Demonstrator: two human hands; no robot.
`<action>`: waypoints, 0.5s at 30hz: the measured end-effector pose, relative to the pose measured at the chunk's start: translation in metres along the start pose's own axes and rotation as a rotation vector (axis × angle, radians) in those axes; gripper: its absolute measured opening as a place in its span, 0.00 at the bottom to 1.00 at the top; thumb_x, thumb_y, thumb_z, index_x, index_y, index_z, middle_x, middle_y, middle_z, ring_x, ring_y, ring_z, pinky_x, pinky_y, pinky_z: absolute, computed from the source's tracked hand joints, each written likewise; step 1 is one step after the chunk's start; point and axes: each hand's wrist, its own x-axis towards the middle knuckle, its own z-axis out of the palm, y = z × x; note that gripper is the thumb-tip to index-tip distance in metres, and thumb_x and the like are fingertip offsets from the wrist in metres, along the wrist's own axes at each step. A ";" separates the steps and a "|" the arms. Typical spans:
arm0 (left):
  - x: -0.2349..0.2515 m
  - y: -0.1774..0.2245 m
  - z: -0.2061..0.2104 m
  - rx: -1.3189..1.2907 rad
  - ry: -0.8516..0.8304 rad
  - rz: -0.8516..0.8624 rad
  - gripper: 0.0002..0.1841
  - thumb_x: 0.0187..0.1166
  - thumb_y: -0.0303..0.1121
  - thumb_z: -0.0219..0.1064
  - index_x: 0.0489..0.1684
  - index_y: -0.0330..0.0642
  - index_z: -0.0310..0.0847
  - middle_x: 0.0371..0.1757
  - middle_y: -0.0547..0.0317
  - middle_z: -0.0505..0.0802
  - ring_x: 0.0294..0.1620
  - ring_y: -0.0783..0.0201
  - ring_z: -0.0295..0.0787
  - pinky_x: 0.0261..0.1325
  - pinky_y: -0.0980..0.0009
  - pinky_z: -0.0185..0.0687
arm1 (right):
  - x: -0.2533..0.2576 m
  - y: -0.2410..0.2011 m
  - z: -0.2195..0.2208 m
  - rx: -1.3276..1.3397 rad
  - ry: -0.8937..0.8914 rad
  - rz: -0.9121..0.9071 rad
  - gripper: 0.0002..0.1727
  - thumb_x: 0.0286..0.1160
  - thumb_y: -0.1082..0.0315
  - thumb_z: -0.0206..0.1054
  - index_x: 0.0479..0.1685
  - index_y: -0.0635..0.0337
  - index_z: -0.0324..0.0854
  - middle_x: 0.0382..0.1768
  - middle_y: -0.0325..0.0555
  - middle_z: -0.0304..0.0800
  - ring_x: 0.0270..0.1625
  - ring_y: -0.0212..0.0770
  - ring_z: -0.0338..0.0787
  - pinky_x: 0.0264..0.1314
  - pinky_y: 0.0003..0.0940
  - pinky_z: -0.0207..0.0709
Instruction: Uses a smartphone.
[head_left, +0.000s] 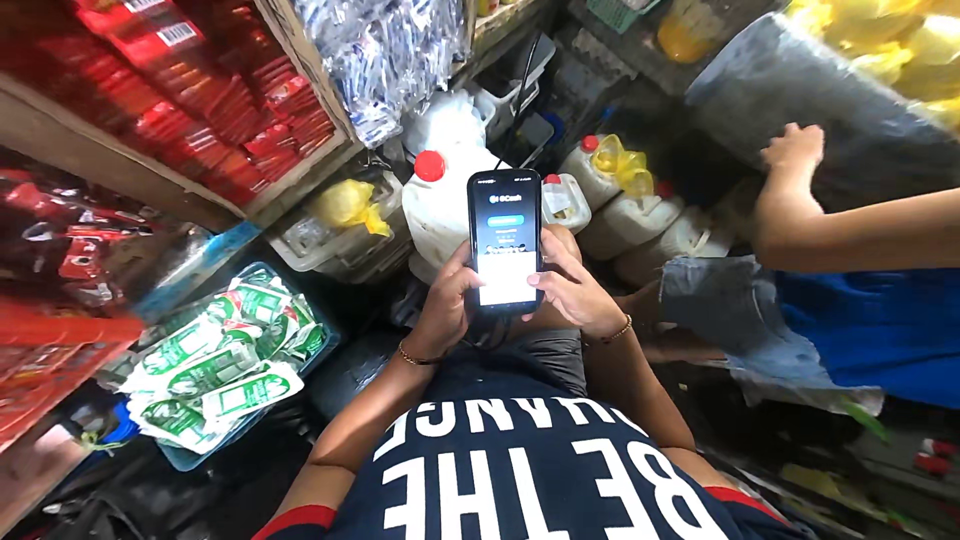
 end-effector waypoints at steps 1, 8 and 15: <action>0.000 0.000 -0.001 -0.004 -0.008 -0.005 0.31 0.74 0.20 0.44 0.81 0.45 0.66 0.63 0.58 0.88 0.56 0.70 0.89 0.59 0.69 0.87 | 0.001 0.000 -0.001 0.026 -0.012 -0.004 0.35 0.76 0.68 0.55 0.87 0.45 0.56 0.62 0.45 0.86 0.45 0.42 0.94 0.30 0.36 0.91; 0.001 0.001 0.000 -0.032 -0.017 -0.001 0.29 0.76 0.16 0.49 0.79 0.44 0.67 0.60 0.58 0.90 0.55 0.69 0.90 0.60 0.69 0.87 | 0.002 -0.002 0.001 0.115 -0.037 -0.022 0.32 0.76 0.69 0.47 0.84 0.43 0.60 0.59 0.44 0.88 0.43 0.42 0.95 0.27 0.35 0.90; 0.001 0.001 0.003 -0.023 0.044 -0.002 0.24 0.85 0.24 0.41 0.77 0.46 0.72 0.58 0.59 0.91 0.54 0.69 0.90 0.58 0.68 0.88 | 0.001 -0.002 0.002 0.099 -0.060 -0.039 0.32 0.77 0.69 0.47 0.85 0.42 0.59 0.62 0.45 0.87 0.46 0.42 0.95 0.29 0.36 0.91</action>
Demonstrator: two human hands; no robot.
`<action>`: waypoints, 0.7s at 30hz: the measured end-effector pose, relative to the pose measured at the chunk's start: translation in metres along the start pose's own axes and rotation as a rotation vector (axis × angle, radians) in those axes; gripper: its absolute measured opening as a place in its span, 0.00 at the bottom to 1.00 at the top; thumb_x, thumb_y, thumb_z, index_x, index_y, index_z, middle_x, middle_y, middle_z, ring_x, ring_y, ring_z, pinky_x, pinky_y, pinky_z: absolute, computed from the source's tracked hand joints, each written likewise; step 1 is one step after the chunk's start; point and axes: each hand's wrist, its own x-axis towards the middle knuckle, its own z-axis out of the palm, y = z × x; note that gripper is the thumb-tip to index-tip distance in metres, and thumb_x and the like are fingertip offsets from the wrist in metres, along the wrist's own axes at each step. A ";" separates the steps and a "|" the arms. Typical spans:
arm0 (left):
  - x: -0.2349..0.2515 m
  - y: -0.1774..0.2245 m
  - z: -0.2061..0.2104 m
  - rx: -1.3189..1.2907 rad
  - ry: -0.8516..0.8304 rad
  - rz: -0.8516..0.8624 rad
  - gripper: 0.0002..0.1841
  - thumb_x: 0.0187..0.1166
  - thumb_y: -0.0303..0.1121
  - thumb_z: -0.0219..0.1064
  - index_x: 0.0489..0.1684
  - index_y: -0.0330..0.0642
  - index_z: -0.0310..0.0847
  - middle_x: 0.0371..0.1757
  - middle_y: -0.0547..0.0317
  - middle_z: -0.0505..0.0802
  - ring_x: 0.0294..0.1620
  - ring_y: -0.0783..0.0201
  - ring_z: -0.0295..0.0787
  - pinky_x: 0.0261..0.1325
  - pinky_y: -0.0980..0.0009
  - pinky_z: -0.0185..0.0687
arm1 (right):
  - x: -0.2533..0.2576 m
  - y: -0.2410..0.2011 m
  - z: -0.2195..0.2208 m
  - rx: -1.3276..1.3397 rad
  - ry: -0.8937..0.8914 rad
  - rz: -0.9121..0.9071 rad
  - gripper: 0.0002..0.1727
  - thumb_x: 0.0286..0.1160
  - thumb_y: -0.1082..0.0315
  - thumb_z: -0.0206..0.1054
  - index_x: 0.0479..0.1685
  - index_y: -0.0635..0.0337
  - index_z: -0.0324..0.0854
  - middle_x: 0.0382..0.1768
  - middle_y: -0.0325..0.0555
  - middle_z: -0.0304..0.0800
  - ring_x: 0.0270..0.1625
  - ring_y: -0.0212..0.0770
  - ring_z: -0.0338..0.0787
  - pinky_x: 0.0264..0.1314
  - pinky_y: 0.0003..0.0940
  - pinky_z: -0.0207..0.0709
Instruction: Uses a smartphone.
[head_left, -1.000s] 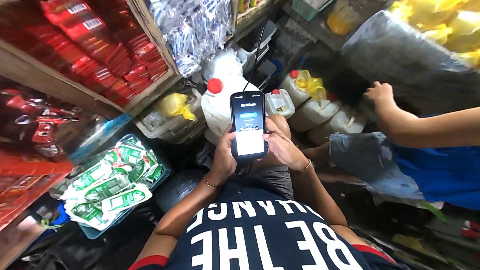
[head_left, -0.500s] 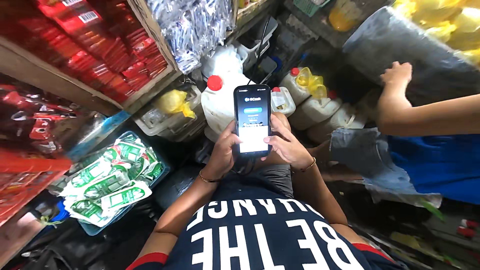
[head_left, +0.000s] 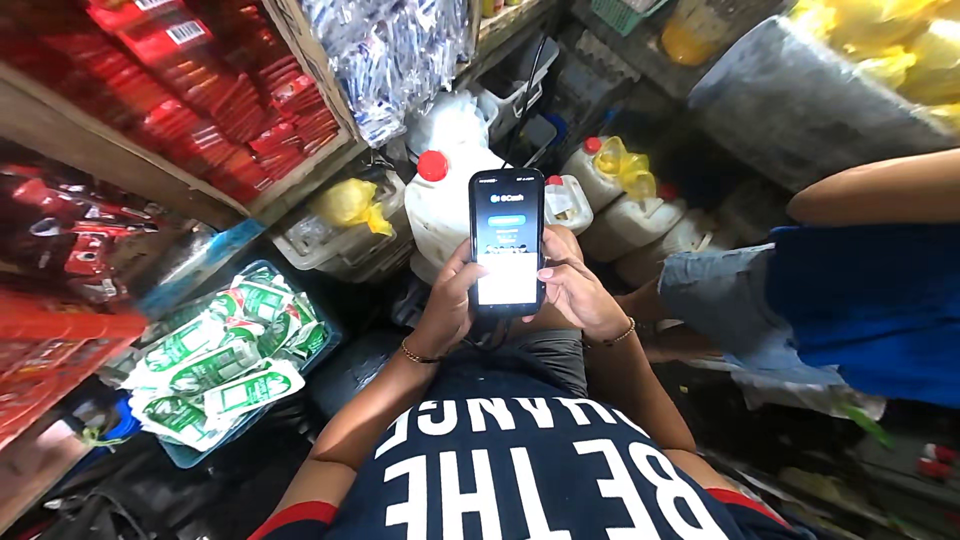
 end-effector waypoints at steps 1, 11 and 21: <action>0.000 0.000 0.001 0.006 0.021 0.004 0.22 0.87 0.26 0.42 0.75 0.47 0.73 0.57 0.60 0.91 0.54 0.69 0.91 0.58 0.67 0.89 | 0.000 0.000 0.001 -0.013 0.002 0.002 0.32 0.77 0.68 0.48 0.85 0.42 0.59 0.62 0.44 0.86 0.46 0.42 0.95 0.29 0.36 0.91; 0.001 -0.002 0.005 0.008 0.088 -0.015 0.18 0.90 0.27 0.47 0.72 0.45 0.75 0.56 0.58 0.92 0.53 0.68 0.91 0.57 0.67 0.89 | -0.001 0.001 0.002 -0.003 -0.010 0.020 0.33 0.78 0.68 0.47 0.88 0.42 0.55 0.63 0.44 0.86 0.48 0.42 0.95 0.30 0.36 0.91; -0.001 -0.011 0.001 0.018 0.180 -0.018 0.24 0.89 0.37 0.42 0.79 0.44 0.71 0.64 0.55 0.89 0.61 0.65 0.87 0.65 0.63 0.84 | 0.015 0.004 -0.039 -0.659 0.319 0.012 0.31 0.91 0.47 0.45 0.88 0.49 0.63 0.78 0.45 0.78 0.74 0.40 0.81 0.75 0.44 0.75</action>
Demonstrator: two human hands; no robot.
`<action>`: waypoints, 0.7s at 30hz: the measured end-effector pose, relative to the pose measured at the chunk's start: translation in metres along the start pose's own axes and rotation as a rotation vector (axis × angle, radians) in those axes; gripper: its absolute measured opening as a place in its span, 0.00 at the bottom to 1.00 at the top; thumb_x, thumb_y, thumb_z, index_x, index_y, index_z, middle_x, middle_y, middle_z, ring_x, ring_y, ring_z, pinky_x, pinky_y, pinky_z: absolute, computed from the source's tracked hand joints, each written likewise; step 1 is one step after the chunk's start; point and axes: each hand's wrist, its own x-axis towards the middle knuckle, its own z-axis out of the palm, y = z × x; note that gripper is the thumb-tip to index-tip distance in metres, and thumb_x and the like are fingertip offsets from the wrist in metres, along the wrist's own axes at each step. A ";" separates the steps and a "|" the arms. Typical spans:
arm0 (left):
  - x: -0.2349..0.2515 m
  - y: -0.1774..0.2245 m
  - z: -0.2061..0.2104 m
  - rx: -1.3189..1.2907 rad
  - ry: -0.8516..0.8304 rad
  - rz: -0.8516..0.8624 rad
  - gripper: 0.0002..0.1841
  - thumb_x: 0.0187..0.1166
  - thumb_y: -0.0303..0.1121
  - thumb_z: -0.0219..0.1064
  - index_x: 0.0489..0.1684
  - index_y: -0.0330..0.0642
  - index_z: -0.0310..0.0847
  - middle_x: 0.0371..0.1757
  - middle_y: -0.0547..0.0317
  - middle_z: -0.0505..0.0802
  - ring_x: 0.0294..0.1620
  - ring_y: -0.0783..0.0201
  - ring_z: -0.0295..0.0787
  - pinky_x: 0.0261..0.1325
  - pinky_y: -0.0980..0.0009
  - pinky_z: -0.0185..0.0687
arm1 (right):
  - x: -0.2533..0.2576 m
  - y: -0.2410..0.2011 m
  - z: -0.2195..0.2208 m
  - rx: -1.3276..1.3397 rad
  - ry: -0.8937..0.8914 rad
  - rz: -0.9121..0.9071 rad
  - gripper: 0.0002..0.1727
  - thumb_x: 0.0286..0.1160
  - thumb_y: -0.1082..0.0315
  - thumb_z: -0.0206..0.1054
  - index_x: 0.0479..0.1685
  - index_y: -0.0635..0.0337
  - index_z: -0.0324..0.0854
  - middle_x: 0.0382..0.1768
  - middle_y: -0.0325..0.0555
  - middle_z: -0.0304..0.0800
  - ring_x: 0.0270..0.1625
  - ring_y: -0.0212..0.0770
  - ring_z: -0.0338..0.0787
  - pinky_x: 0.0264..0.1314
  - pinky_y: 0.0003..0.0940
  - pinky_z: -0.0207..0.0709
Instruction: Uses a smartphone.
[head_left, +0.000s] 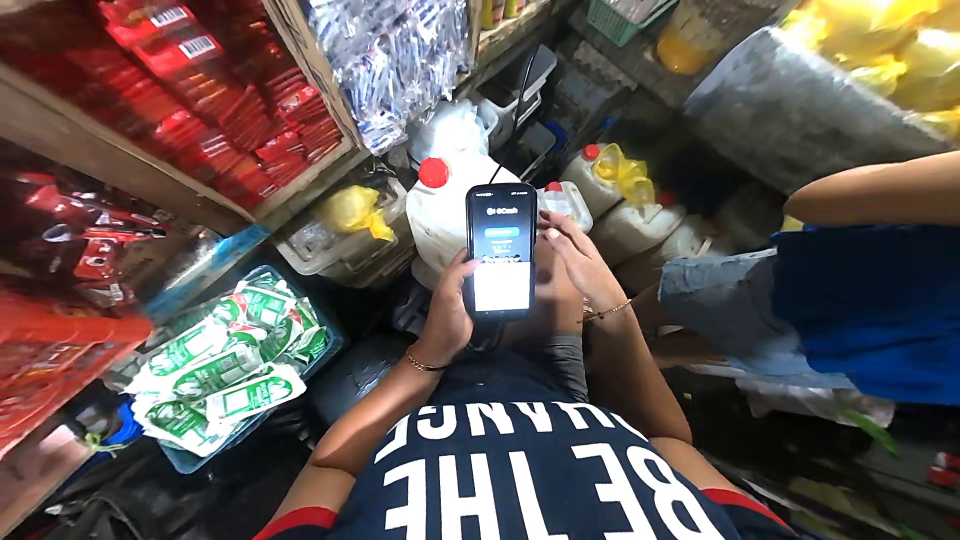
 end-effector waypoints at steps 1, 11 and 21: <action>0.000 -0.001 0.000 -0.007 0.013 -0.012 0.24 0.89 0.38 0.42 0.80 0.42 0.70 0.65 0.55 0.88 0.62 0.65 0.86 0.66 0.63 0.83 | 0.006 0.005 -0.002 -0.128 0.039 0.033 0.31 0.92 0.46 0.45 0.87 0.50 0.65 0.80 0.49 0.76 0.77 0.47 0.79 0.78 0.53 0.71; -0.005 0.009 0.005 0.017 0.041 0.014 0.23 0.90 0.35 0.40 0.77 0.44 0.71 0.60 0.58 0.90 0.58 0.68 0.88 0.64 0.66 0.85 | 0.044 0.067 0.004 -0.565 0.030 0.193 0.27 0.90 0.50 0.55 0.79 0.57 0.76 0.83 0.61 0.70 0.84 0.69 0.66 0.81 0.73 0.58; -0.003 0.011 0.009 0.002 0.016 -0.002 0.23 0.91 0.35 0.38 0.74 0.46 0.75 0.57 0.60 0.92 0.57 0.70 0.90 0.63 0.67 0.86 | 0.033 0.060 -0.002 -0.518 0.036 0.190 0.24 0.88 0.51 0.59 0.76 0.53 0.77 0.81 0.57 0.72 0.81 0.67 0.70 0.77 0.73 0.63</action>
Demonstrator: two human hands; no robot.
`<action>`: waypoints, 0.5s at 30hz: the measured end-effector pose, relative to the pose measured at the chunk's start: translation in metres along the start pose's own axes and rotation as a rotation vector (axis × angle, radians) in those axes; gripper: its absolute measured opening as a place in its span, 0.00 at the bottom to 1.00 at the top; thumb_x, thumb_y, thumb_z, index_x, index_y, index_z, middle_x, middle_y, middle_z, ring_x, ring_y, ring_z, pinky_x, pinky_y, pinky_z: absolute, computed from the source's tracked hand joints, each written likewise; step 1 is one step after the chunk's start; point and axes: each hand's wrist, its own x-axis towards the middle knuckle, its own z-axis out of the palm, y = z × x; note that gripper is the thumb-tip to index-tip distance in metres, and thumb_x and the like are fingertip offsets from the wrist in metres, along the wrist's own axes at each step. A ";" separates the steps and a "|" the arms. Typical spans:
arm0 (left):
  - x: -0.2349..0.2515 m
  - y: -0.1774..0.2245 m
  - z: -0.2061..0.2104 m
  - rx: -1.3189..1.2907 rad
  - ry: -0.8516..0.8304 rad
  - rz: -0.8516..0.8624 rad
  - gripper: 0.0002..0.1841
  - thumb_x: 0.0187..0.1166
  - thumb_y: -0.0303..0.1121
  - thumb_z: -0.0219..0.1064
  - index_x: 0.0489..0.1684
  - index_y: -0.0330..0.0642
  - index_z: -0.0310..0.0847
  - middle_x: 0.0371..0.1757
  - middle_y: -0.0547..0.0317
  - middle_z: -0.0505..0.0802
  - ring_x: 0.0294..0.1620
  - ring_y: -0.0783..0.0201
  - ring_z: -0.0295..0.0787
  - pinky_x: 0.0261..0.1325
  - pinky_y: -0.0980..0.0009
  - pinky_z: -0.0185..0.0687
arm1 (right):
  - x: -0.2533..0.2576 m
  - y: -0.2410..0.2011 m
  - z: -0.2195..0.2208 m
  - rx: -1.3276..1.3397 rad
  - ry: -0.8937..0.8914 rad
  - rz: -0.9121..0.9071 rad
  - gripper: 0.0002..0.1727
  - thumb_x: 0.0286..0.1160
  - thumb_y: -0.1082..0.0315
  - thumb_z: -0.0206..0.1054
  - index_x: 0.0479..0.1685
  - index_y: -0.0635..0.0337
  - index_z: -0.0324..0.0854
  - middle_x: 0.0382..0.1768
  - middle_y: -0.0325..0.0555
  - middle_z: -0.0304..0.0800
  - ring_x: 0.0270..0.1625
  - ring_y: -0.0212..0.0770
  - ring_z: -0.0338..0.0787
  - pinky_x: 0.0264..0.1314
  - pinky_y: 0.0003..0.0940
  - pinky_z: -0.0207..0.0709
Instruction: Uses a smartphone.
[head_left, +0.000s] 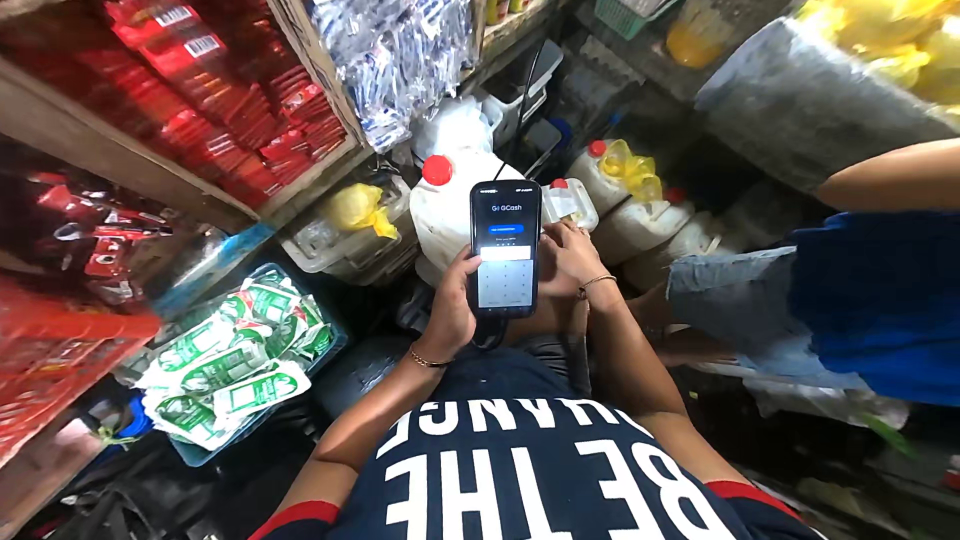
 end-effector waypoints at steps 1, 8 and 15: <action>0.000 0.000 0.000 0.003 -0.003 0.001 0.22 0.91 0.36 0.38 0.74 0.46 0.74 0.57 0.60 0.91 0.57 0.70 0.90 0.63 0.67 0.86 | 0.016 0.005 -0.001 0.000 -0.050 0.031 0.25 0.88 0.51 0.59 0.76 0.55 0.78 0.80 0.59 0.73 0.82 0.67 0.70 0.79 0.72 0.62; 0.000 -0.004 -0.003 0.011 -0.001 0.008 0.23 0.91 0.36 0.39 0.75 0.45 0.74 0.58 0.59 0.91 0.58 0.68 0.89 0.65 0.65 0.85 | 0.064 0.017 -0.012 0.186 -0.311 0.187 0.28 0.93 0.50 0.50 0.73 0.63 0.79 0.72 0.63 0.81 0.78 0.58 0.77 0.82 0.62 0.62; -0.001 -0.005 -0.004 -0.008 0.026 0.009 0.23 0.91 0.36 0.40 0.76 0.44 0.73 0.59 0.58 0.91 0.59 0.67 0.89 0.65 0.65 0.85 | 0.085 0.011 -0.009 0.099 -0.405 0.298 0.30 0.93 0.48 0.49 0.63 0.68 0.83 0.65 0.66 0.84 0.72 0.60 0.81 0.76 0.65 0.66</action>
